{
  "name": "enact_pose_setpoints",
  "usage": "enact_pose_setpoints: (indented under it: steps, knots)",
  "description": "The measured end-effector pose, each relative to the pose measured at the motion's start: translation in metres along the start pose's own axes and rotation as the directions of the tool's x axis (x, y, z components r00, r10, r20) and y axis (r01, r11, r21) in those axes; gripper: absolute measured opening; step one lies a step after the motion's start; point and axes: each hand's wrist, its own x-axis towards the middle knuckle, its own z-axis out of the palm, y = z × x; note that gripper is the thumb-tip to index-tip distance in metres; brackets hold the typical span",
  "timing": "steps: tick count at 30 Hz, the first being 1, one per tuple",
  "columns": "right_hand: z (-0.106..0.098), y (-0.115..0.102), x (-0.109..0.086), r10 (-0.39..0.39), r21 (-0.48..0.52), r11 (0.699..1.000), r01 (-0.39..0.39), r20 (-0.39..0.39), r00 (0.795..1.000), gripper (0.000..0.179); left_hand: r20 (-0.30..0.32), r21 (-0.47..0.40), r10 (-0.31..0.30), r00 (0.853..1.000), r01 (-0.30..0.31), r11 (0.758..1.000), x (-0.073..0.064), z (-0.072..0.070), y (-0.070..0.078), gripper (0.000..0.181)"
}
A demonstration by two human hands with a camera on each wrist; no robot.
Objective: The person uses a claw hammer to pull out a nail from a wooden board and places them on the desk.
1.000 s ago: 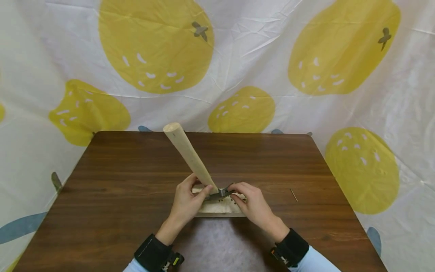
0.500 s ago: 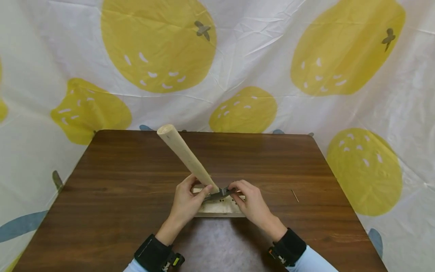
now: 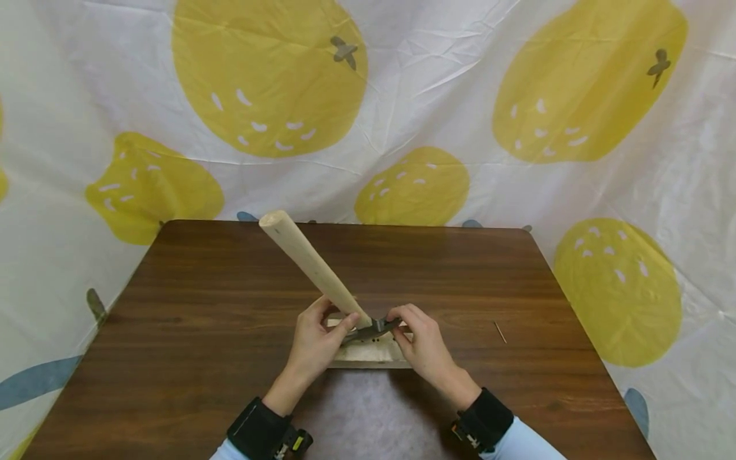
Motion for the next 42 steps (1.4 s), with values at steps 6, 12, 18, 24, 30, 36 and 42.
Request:
enact_pose_setpoints:
  steps: [6, 12, 18, 24, 30, 36, 42]
  knots:
    - [-0.002, 0.002, -0.002, -0.018, -0.013, 1.0, 0.018, -0.008, 1.0, 0.035, 0.002, 0.01, 0.002, 1.0, -0.002, 1.0, 0.0, 0.001, -0.001, 0.028]
    - [-0.009, 0.004, -0.001, -0.026, -0.004, 1.0, 0.026, -0.043, 0.999, 0.034, 0.004, 0.019, 0.021, 1.0, -0.021, 1.0, 0.0, 0.002, -0.001, 0.026]
    - [-0.021, 0.008, 0.003, -0.067, -0.046, 0.997, 0.064, -0.09, 0.994, 0.034, 0.002, 0.05, 0.047, 0.999, -0.047, 0.998, 0.002, 0.003, -0.002, 0.026]
    - [-0.041, 0.02, 0.001, -0.019, -0.113, 0.994, 0.006, -0.11, 0.994, 0.034, 0.011, 0.091, 0.07, 0.998, -0.07, 0.993, 0.002, 0.006, -0.002, 0.025]
    - [-0.064, 0.034, -0.008, 0.047, -0.26, 0.963, -0.074, -0.108, 0.993, 0.035, 0.017, 0.11, 0.082, 0.996, -0.084, 0.99, 0.003, 0.008, -0.002, 0.023]
    - [-0.083, 0.048, -0.023, 0.156, -0.37, 0.912, -0.178, -0.089, 0.984, 0.028, 0.02, 0.119, 0.099, 0.995, -0.101, 0.988, 0.004, 0.011, -0.001, 0.023]
    - [-0.097, 0.06, -0.039, 0.282, -0.436, 0.856, -0.277, -0.056, 0.958, 0.025, 0.022, 0.105, 0.087, 0.996, -0.089, 0.99, 0.003, 0.014, 0.001, 0.021]
